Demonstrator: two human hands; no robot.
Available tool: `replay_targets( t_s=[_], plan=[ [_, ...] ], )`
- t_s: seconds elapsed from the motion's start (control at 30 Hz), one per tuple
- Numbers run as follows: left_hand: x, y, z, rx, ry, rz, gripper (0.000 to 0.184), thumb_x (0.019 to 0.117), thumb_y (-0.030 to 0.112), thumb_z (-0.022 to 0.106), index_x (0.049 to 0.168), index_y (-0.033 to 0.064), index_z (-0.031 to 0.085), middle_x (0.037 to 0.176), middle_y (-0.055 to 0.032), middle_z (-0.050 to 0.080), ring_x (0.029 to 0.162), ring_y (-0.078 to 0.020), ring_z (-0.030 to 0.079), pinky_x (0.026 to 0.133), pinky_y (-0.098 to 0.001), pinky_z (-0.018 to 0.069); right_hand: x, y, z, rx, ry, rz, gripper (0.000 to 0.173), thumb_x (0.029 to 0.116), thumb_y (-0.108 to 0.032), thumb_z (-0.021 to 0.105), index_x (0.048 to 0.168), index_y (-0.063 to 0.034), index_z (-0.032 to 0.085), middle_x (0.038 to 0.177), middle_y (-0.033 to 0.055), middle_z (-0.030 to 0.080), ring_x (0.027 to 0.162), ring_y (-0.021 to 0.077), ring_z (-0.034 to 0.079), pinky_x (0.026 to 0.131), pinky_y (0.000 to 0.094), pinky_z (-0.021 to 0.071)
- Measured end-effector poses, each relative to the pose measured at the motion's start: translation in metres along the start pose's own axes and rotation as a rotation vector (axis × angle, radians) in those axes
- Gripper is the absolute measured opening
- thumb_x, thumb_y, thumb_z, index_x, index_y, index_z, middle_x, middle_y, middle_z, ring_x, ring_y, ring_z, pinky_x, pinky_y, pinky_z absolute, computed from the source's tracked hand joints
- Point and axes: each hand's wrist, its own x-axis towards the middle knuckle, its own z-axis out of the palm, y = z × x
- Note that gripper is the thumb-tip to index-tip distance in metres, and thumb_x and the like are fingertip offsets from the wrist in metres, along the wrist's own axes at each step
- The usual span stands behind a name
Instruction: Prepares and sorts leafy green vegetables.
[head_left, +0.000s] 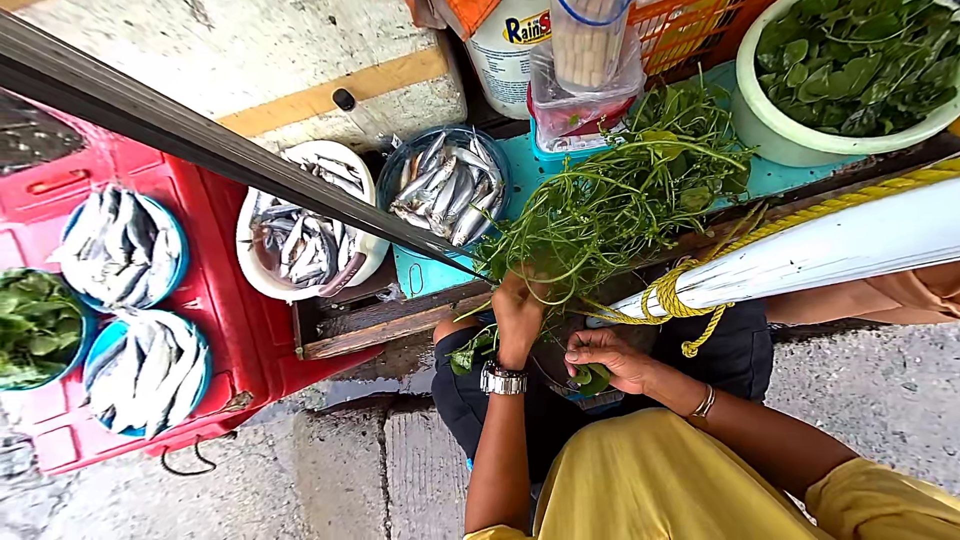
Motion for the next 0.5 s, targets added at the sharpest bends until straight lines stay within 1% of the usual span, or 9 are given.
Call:
replay_targets(
  t_s=[0.07, 0.13, 0.2, 0.27, 0.3, 0.33, 0.4, 0.43, 0.5],
  plan=[
    [-0.002, -0.004, 0.000, -0.121, 0.030, -0.031, 0.008, 0.0989, 0.017, 0.066, 0.099, 0.0098, 0.061, 0.064, 0.0008, 0.053, 0.047, -0.0078, 0.045, 0.043, -0.0231, 0.0394, 0.001, -0.001, 0.002, -0.004, -0.011, -0.012, 0.006, 0.0967, -0.011, 0.065, 0.092, -0.0080, 0.065, 0.079, 0.0033, 0.071, 0.070, 0.0097, 0.068, 0.064, 0.0235, 0.0563],
    [-0.003, -0.008, 0.002, -0.211, 0.058, -0.064, 0.007, 0.0992, 0.015, 0.065, 0.096, 0.0113, 0.059, 0.062, 0.0022, 0.052, 0.045, -0.0065, 0.043, 0.042, -0.0216, 0.0373, 0.002, -0.003, 0.006, -0.038, -0.006, -0.053, 0.004, 0.0963, -0.010, 0.065, 0.094, -0.0072, 0.064, 0.079, 0.0024, 0.070, 0.072, 0.0094, 0.068, 0.068, 0.0241, 0.0573],
    [-0.005, -0.010, 0.005, -0.250, 0.083, -0.063, 0.008, 0.0989, 0.014, 0.065, 0.094, 0.0121, 0.058, 0.061, 0.0030, 0.052, 0.046, -0.0059, 0.042, 0.042, -0.0210, 0.0361, 0.002, -0.008, 0.013, -0.147, 0.043, -0.134, 0.006, 0.0947, -0.010, 0.067, 0.097, -0.0064, 0.063, 0.082, 0.0004, 0.068, 0.074, 0.0086, 0.066, 0.072, 0.0248, 0.0568],
    [-0.007, -0.013, 0.007, -0.251, 0.109, 0.010, 0.009, 0.0979, 0.011, 0.066, 0.093, 0.0123, 0.058, 0.061, 0.0045, 0.051, 0.047, -0.0044, 0.043, 0.044, -0.0197, 0.0365, 0.004, -0.015, 0.020, -0.298, 0.103, -0.209, 0.012, 0.0949, -0.012, 0.068, 0.104, -0.0047, 0.064, 0.091, 0.0009, 0.066, 0.081, 0.0090, 0.064, 0.076, 0.0260, 0.0559],
    [-0.008, -0.014, 0.008, -0.236, 0.111, 0.065, 0.009, 0.0979, 0.010, 0.066, 0.093, 0.0122, 0.058, 0.060, 0.0053, 0.049, 0.048, -0.0041, 0.042, 0.045, -0.0194, 0.0373, 0.006, -0.018, 0.024, -0.344, 0.140, -0.230, 0.014, 0.0959, -0.013, 0.067, 0.106, -0.0040, 0.066, 0.095, 0.0015, 0.066, 0.083, 0.0091, 0.064, 0.077, 0.0265, 0.0564],
    [-0.010, -0.017, 0.008, -0.213, 0.106, 0.118, 0.007, 0.0975, 0.010, 0.067, 0.094, 0.0111, 0.061, 0.061, 0.0056, 0.050, 0.049, -0.0036, 0.044, 0.047, -0.0193, 0.0403, 0.009, -0.020, 0.028, -0.353, 0.177, -0.237, 0.015, 0.0978, -0.014, 0.065, 0.108, -0.0038, 0.067, 0.096, 0.0023, 0.067, 0.083, 0.0095, 0.065, 0.077, 0.0273, 0.0569],
    [-0.016, -0.022, 0.004, -0.161, 0.084, 0.240, 0.001, 0.0964, 0.007, 0.067, 0.096, 0.0059, 0.067, 0.067, 0.0037, 0.056, 0.055, -0.0039, 0.051, 0.053, -0.0203, 0.0472, 0.015, -0.022, 0.034, -0.271, 0.269, -0.218, 0.018, 0.1023, -0.014, 0.058, 0.110, -0.0032, 0.069, 0.096, 0.0047, 0.068, 0.079, 0.0113, 0.064, 0.074, 0.0286, 0.0563],
    [-0.019, -0.024, 0.001, -0.134, 0.073, 0.299, 0.002, 0.0956, 0.004, 0.067, 0.097, 0.0033, 0.068, 0.070, 0.0022, 0.061, 0.059, -0.0038, 0.055, 0.057, -0.0208, 0.0498, 0.018, -0.022, 0.037, -0.199, 0.328, -0.201, 0.019, 0.1039, -0.013, 0.055, 0.110, -0.0034, 0.070, 0.095, 0.0053, 0.068, 0.075, 0.0115, 0.063, 0.069, 0.0277, 0.0558],
    [-0.023, -0.027, -0.004, -0.082, 0.064, 0.393, 0.008, 0.0943, 0.001, 0.065, 0.099, 0.0001, 0.071, 0.078, -0.0016, 0.068, 0.064, -0.0040, 0.060, 0.063, -0.0215, 0.0529, 0.022, -0.021, 0.043, -0.068, 0.440, -0.156, 0.021, 0.1070, -0.014, 0.051, 0.106, -0.0043, 0.069, 0.085, 0.0055, 0.067, 0.065, 0.0114, 0.062, 0.057, 0.0254, 0.0536]
  ],
)
